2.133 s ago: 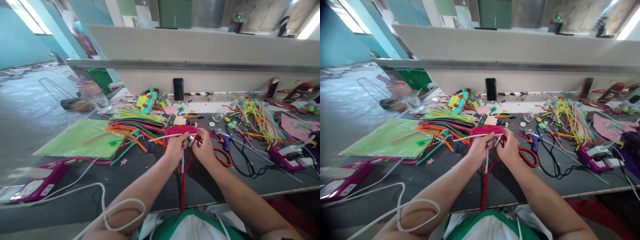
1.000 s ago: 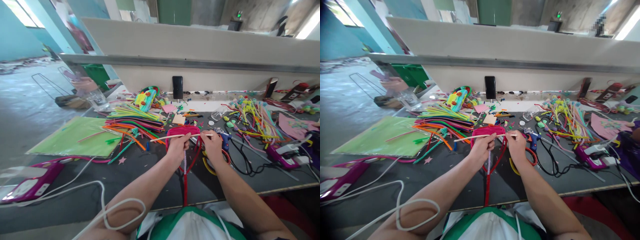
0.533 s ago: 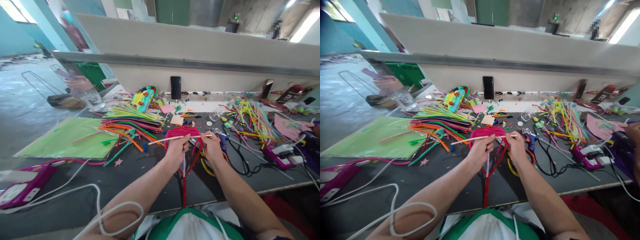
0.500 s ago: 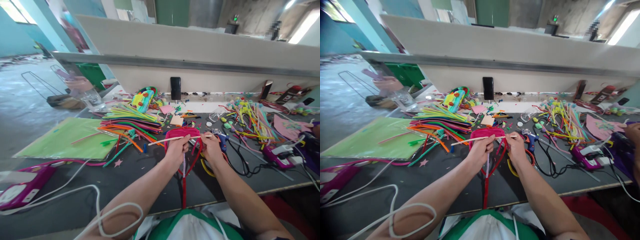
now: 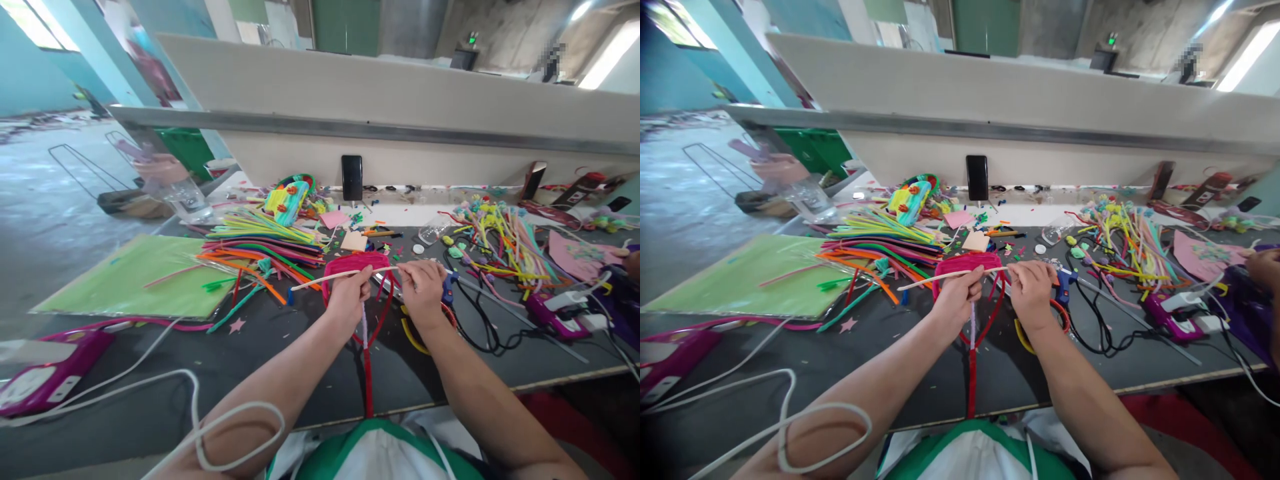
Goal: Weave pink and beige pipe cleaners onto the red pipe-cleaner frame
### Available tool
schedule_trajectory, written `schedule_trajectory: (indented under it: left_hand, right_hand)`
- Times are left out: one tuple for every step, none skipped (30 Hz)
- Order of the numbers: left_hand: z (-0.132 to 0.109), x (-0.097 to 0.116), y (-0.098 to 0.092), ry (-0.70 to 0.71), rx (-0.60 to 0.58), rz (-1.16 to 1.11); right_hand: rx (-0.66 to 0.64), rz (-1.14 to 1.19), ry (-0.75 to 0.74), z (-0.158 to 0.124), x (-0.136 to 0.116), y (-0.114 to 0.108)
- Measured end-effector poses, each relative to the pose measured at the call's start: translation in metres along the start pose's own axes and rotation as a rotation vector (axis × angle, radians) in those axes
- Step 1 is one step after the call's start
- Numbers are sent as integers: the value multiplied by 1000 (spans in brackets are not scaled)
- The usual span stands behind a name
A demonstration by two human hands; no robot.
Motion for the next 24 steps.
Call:
schedule_trajectory:
  left_hand:
    - [0, -1, 0, 3, 6, -4]
    - [0, -1, -1, 4, 10, -8]
    - [0, -2, -1, 5, 10, -11]
    - [-1, -2, -1, 6, 11, -13]
    - [-1, -2, 0, 6, 10, -15]
    - [-1, -1, 0, 5, 9, -16]
    - [-1, -1, 0, 6, 8, -17]
    - [-1, -1, 0, 7, 7, -18]
    - [-2, -1, 1, 6, 5, -20]
    - [-2, -1, 1, 5, 2, -23]
    - [-2, -1, 2, 5, 0, -25]
    - [-2, -1, 2, 4, 1, -27]
    - [-3, -2, 2, 2, 2, -27]
    - [-3, -2, 3, 1, 4, -27]
    - [-4, -2, 3, 1, 6, -26]
    - [-5, -3, 4, 0, 5, -25]
    - [-5, -3, 4, 0, 5, -27]
    - [-6, -3, 5, 0, 6, -27]
    - [-6, -3, 5, 1, 7, -27]
    - [-7, -3, 5, 2, 6, -25]
    - [-7, -3, 5, 5, 2, -21]
    - [-7, -3, 5, 8, -2, -18]
    - [-7, -4, 5, 10, -7, -14]
    - [-6, -4, 5, 11, -14, -12]
  right_hand:
    - [-21, -31, -28, -2, -4, 3]
    - [-37, -56, -40, -4, -7, 6]
    - [-51, -75, -40, -6, -8, 9]
    - [-61, -88, -33, -8, -9, 11]
    - [-70, -96, -21, -10, -9, 13]
    - [-77, -101, -6, -11, -9, 15]
    - [-80, -105, 11, -13, -9, 17]
    - [-83, -110, 27, -14, -8, 18]
    - [-85, -115, 44, -15, -8, 19]
    - [-89, -121, 63, -16, -7, 21]
    - [-92, -128, 84, -16, -6, 22]
    - [-95, -132, 107, -17, -4, 23]
    - [-98, -133, 132, -17, -2, 25]
    - [-104, -131, 161, -17, 0, 26]
    - [-114, -124, 190, -18, 2, 28]
    - [-127, -113, 219, -18, 5, 31]
    - [-142, -99, 249, -19, 7, 33]
    - [-155, -85, 279, -20, 9, 35]
    - [-165, -71, 306, -20, 11, 36]
    - [-171, -57, 331, -21, 13, 37]
    - [-178, -43, 354, -21, 14, 37]
    - [-186, -25, 380, -21, 15, 38]
    - [-201, -4, 412, -21, 17, 38]
    - [-225, 20, 451, -22, 19, 40]
Point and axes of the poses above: each hand's wrist, its own z-axis towards the middle knuckle, its own y-axis out of the palm, x = y × z, the point moved 8 cm from there along z, towards the middle knuckle, and after that the axes turned 8 degrees about x, right-handed, at the moved point
